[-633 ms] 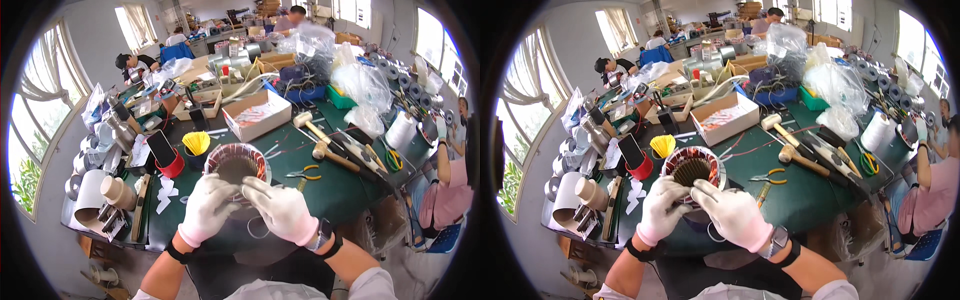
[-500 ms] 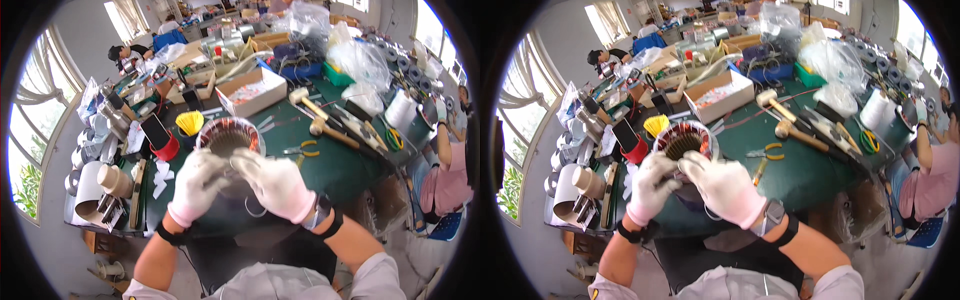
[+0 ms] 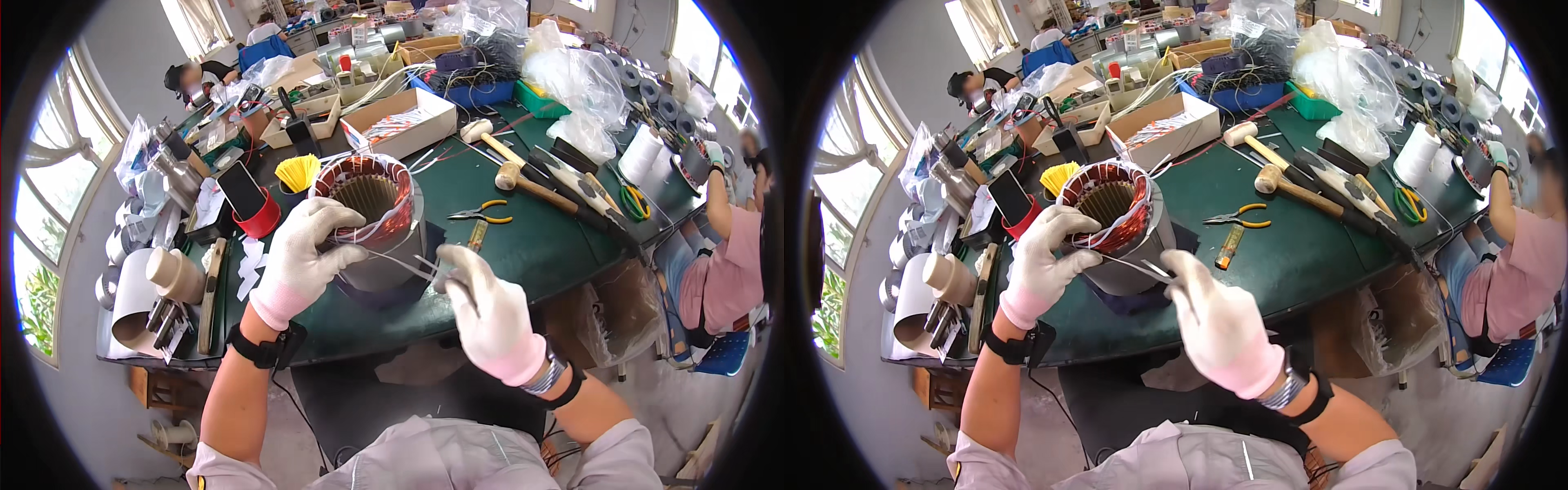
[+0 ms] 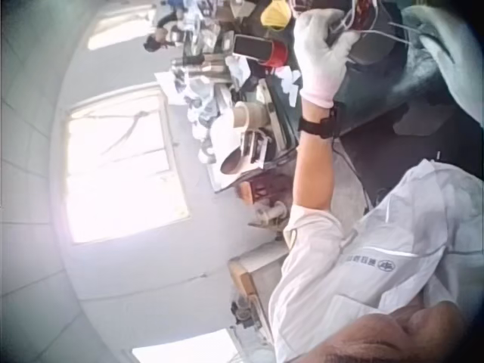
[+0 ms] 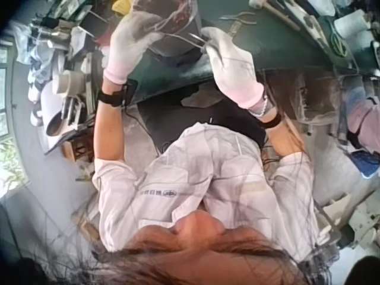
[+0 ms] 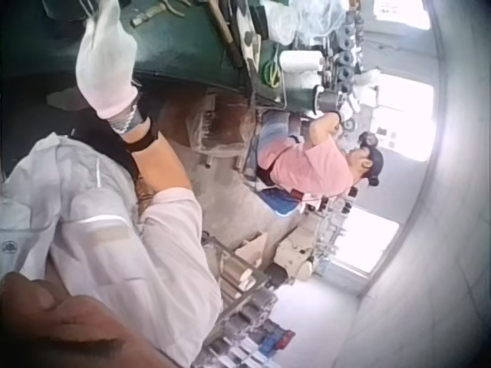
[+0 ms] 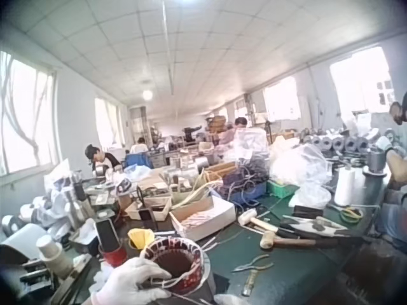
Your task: The person threads a white wire through the slots of a motor stator, looping and tying it to secure the copper windings. The person uses a small pair of pliers to pull the wire tight and trim it.
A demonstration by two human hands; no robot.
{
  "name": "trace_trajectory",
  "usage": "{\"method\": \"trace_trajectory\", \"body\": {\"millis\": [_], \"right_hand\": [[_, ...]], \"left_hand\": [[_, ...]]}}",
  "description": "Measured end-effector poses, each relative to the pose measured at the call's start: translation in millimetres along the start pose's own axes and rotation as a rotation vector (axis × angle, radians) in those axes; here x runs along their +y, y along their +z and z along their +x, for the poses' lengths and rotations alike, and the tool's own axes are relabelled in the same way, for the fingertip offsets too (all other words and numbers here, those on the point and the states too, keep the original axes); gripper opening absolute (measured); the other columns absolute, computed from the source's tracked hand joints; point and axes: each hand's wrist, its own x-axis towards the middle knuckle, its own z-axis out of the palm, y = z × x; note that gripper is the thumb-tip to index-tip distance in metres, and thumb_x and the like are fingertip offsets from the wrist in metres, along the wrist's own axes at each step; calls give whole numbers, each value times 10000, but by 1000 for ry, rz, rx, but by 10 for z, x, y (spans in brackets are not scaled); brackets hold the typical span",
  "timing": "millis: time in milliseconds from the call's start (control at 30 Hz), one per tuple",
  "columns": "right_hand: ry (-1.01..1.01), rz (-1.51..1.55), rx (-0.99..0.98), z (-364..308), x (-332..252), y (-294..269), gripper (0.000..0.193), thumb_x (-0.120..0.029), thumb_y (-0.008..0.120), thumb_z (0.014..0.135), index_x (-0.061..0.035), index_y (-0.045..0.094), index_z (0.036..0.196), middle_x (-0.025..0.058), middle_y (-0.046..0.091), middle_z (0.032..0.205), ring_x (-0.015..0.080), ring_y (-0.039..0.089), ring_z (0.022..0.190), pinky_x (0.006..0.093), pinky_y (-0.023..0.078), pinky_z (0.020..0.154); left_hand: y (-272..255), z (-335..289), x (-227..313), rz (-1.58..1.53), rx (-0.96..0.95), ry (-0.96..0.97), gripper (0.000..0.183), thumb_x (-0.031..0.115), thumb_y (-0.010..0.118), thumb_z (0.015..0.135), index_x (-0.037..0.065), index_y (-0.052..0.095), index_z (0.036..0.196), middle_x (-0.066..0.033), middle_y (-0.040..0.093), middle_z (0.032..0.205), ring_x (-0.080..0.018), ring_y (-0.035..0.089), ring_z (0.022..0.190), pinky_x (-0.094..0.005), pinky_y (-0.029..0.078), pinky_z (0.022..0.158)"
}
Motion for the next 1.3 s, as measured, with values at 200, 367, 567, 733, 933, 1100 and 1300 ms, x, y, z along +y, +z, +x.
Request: {"method": "trace_trajectory", "body": {"millis": [200, 367, 567, 733, 933, 1100, 1300], "right_hand": [[-174, -464, -130, 298, -3, 333, 151, -62, 659, 979, -47, 585, 1110, 185, 709, 846, 367, 718, 683, 437, 569, 593], [-63, -65, -341, 503, -29, 160, 217, -108, 699, 963, -42, 589, 1138, 172, 741, 923, 396, 737, 822, 471, 579, 703], [146, 73, -287, 560, 50, 166, 189, -122, 702, 991, -18, 630, 1132, 178, 763, 954, 358, 762, 892, 419, 587, 779], [227, 164, -206, 427, 103, 90, 117, -75, 661, 1001, -3, 665, 1094, 182, 749, 933, 338, 758, 849, 394, 573, 747], [223, -49, -122, -288, 185, -139, 39, -49, 680, 934, -13, 692, 940, 140, 724, 842, 335, 722, 687, 404, 561, 656], [-49, -224, -211, -124, 115, -264, 234, -36, 704, 906, -7, 723, 1138, 186, 747, 977, 314, 765, 849, 373, 590, 738], [91, 532, -273, 962, -200, 69, 572, -99, 736, 958, 47, 530, 1472, 138, 689, 1217, 136, 703, 809, 316, 582, 755]], "left_hand": [[6, 28, 43, 85, 13, 64, 429, 145, 910, 738, 35, 758, 1124, -114, 715, 1092, -305, 678, 1071, -409, 542, 962], [-88, 236, 50, 66, -94, 84, 459, 153, 875, 780, 38, 745, 1205, -133, 732, 1101, -348, 673, 1058, -437, 526, 964], [-168, 427, -69, 215, -403, 240, 424, 293, 817, 871, 11, 762, 1183, -185, 734, 1126, -373, 655, 1143, -487, 456, 1098], [-162, 371, -55, 206, -336, 173, 435, 344, 803, 867, 20, 772, 1156, -190, 735, 1143, -368, 650, 1190, -485, 404, 1163], [-136, 355, -58, 189, -313, 166, 464, 350, 811, 853, 17, 762, 1171, -190, 727, 1169, -383, 620, 1233, -484, 397, 1182], [-203, 320, 106, 308, -248, 119, 717, 347, 873, 782, 18, 643, 1376, -221, 645, 1360, -431, 533, 1358, -515, 389, 1195], [60, 137, 293, 482, 167, 152, 940, 164, 904, 730, -42, 454, 1530, -253, 555, 1520, -446, 476, 1456, -543, 365, 1222]]}}
